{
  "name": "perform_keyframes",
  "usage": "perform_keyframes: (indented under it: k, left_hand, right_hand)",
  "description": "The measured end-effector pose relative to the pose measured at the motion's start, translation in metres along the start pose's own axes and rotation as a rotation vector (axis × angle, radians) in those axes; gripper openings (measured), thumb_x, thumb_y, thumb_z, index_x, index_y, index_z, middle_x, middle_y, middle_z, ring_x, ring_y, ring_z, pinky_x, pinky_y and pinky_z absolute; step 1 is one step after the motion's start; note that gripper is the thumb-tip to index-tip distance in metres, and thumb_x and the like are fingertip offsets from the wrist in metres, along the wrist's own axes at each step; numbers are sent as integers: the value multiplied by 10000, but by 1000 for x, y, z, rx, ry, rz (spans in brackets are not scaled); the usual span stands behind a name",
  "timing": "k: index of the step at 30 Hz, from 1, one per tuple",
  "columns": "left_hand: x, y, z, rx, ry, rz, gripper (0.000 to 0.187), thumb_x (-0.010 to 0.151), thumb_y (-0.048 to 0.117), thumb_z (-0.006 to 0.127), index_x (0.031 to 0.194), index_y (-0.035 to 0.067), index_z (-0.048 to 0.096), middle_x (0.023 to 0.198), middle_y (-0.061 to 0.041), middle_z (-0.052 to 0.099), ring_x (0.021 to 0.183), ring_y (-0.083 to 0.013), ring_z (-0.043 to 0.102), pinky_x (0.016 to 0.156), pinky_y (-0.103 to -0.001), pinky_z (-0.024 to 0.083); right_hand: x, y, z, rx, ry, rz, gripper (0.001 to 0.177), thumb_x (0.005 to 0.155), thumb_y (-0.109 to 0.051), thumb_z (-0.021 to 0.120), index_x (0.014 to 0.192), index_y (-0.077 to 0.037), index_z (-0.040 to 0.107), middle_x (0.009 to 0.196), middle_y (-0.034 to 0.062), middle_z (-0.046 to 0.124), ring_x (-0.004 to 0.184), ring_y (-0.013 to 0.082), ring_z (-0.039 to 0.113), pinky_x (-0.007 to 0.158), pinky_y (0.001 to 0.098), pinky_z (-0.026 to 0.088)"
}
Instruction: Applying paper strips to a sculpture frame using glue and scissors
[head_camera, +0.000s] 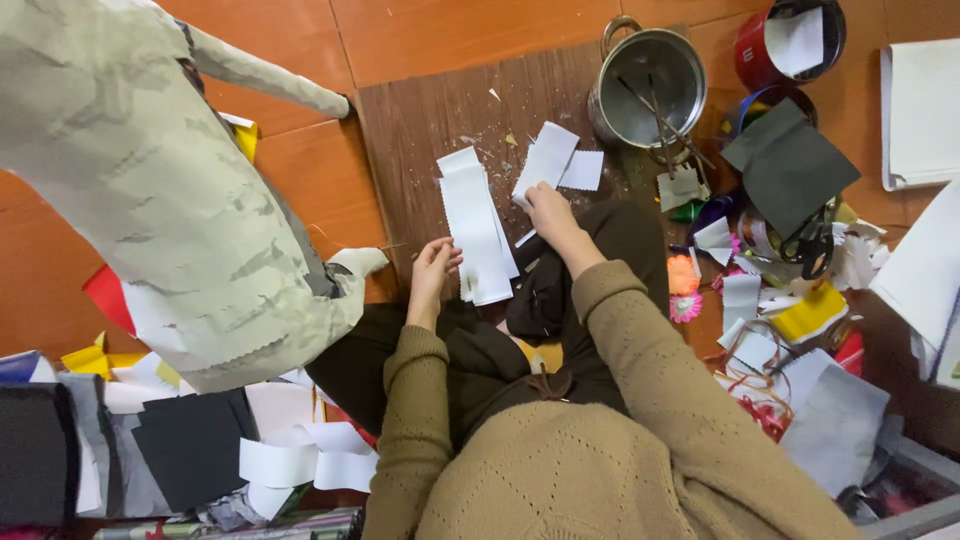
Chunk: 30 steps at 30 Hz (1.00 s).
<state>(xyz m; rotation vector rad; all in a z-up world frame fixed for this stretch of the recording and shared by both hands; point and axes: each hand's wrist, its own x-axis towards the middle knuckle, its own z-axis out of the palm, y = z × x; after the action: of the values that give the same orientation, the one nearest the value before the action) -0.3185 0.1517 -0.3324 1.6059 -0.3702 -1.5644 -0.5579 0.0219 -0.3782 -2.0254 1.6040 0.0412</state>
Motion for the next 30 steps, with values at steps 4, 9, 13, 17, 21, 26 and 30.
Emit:
perform_keyframes:
  k: [4, 9, 13, 17, 21, 26, 30]
  left_hand:
    - [-8, 13, 5, -40, -42, -13, 293, 995, 298, 568, 1230, 127, 604, 1026, -101, 705, 891, -148, 696, 784, -240, 551]
    - [3, 0, 5, -112, -84, 17, 313, 988, 284, 591, 1231, 88, 614, 1044, -165, 702, 930, -212, 708, 831, -304, 571]
    - [-5, 13, 27, -235, -211, 3, 461, 974, 395, 605, 1274, 45, 605, 1136, -213, 675, 1043, -269, 683, 932, -394, 537]
    - [17, -17, 23, -379, -215, -62, 456, 929, 268, 686, 1301, 33, 569, 1101, -171, 678, 936, -256, 705, 849, -393, 587]
    - [58, -61, 2, -269, -4, -15, 401, 1010, 163, 554, 1346, -48, 505, 1137, -214, 671, 916, -274, 716, 761, -440, 610]
    - [48, -39, -1, -114, 71, 55, 392, 993, 100, 553, 1365, -9, 495, 1185, -189, 650, 993, -271, 689, 816, -418, 600]
    - [31, -23, 4, 93, 162, 141, 446, 905, 7, 596, 1339, -46, 511, 1212, -268, 611, 1119, -405, 605, 885, -488, 546]
  right_hand:
    - [-11, 3, -6, 73, -61, 7, 122, 918, -182, 565, 920, -103, 658, 932, 132, 626, 902, 394, 680, 744, 495, 564]
    - [-42, -41, -48, -226, 591, -171, 240, 846, -65, 545, 1059, -16, 643, 1124, 169, 614, 992, 342, 624, 708, 423, 541]
    - [-75, -107, -66, -358, 744, -315, 283, 811, -34, 472, 1050, -58, 621, 1119, 138, 603, 986, 301, 590, 690, 372, 485]
    - [-110, -127, -25, 147, 210, -243, 250, 951, -191, 448, 1134, -54, 549, 1116, 111, 547, 977, 254, 501, 773, 402, 432]
    - [-110, -106, -7, -287, 186, -577, 593, 799, -311, 716, 1342, -153, 539, 1513, 132, 401, 1369, 380, 368, 1010, 588, 341]
    - [-63, -30, -105, 162, 378, -164, 287, 798, -221, 587, 1057, -114, 650, 1014, 103, 642, 973, 318, 601, 809, 432, 455]
    - [-42, 63, -155, -489, 646, 145, 385, 664, -264, 857, 968, -141, 656, 1019, 129, 571, 930, 338, 575, 644, 459, 524]
